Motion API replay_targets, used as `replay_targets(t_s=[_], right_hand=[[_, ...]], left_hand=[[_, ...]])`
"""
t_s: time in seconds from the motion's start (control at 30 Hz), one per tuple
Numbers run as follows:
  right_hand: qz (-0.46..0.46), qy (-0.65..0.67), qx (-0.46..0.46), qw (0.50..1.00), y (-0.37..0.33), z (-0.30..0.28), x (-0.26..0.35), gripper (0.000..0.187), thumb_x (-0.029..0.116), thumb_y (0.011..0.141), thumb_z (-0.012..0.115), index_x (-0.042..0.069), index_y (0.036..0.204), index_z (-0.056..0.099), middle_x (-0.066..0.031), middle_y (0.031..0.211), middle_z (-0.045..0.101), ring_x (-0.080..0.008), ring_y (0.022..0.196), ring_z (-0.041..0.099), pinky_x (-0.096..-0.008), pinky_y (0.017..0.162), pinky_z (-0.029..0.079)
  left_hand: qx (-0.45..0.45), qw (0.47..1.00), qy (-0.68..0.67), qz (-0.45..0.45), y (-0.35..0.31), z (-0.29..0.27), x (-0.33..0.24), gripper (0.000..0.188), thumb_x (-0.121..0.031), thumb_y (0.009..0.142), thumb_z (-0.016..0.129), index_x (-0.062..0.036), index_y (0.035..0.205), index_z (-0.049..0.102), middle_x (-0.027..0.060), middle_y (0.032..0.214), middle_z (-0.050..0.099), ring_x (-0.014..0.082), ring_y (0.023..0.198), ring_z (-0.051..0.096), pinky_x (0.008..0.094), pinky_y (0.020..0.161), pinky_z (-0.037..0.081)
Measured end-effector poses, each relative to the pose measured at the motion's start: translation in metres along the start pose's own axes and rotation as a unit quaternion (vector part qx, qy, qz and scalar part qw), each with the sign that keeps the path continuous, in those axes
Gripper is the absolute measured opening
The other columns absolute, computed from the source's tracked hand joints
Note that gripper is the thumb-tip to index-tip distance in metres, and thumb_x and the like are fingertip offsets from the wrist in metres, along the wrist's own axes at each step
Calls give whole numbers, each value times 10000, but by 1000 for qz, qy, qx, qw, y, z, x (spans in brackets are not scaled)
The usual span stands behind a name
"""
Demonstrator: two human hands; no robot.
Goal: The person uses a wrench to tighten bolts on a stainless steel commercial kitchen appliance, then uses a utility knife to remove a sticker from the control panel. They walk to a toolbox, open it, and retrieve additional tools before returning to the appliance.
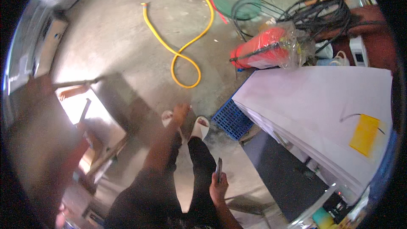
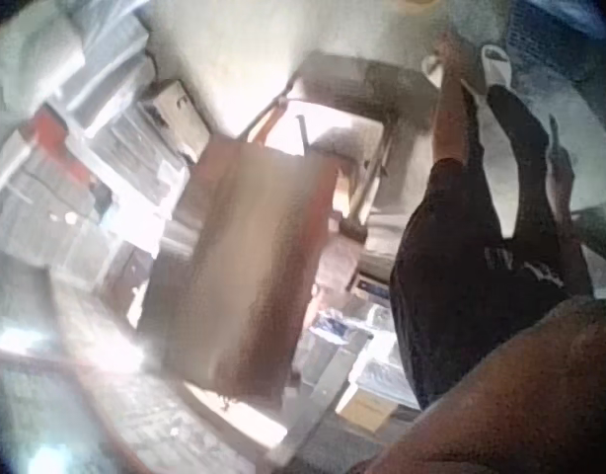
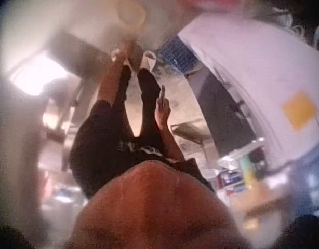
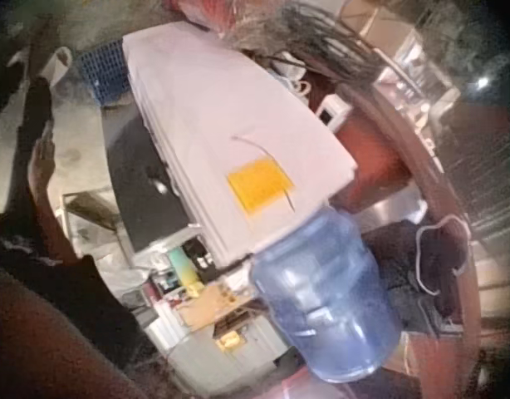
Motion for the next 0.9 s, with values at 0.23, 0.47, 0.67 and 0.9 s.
replay_targets(t_s=[0.23, 0.47, 0.67, 0.9], right_hand=[[77, 255, 62, 962, -36, -5, -79, 388, 380, 1005, 591, -7, 1019, 575, -36, 621, 481, -138, 501, 489, -321, 467, 420], [-70, 86, 111, 988, -92, -62, -110, 473, 434, 991, 631, -35, 1044, 609, -127, 700, 594, -218, 572, 606, -372, 503, 463], [-103, 29, 68, 992, -194, -179, -112, 601, 528, 994, 605, -38, 1191, 641, -251, 1137, 704, -400, 1115, 664, -455, 949, 499], [-110, 150, -59, 981, -271, -323, -156, 614, 500, 1012, 586, 1, 1370, 580, -283, 1264, 666, -380, 1198, 649, -455, 979, 510]], left_hand=[[105, 937, -272, -192, -251, 0, -124, 331, -354, 926, 591, -51, 966, 720, 107, 865, 698, 276, 760, 651, 413, 699, 514], [188, 795, -547, -182, -378, 0, -187, 303, -317, 954, 538, -105, 762, 638, 16, 627, 515, 155, 465, 429, 340, 438, 317], [148, 897, -400, -116, -461, -55, -211, 275, -262, 959, 567, -52, 999, 740, 59, 823, 686, 183, 688, 606, 347, 639, 480], [219, 920, -323, 18, -533, -67, -399, 268, -277, 987, 568, -25, 1016, 655, 44, 773, 590, 182, 679, 578, 336, 640, 476]])
Point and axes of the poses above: each hand's wrist, its own y-axis towards the middle knuckle, its own z-axis out of the palm, x = y × z, the point moved 6 cm from there along y, towards the middle knuckle
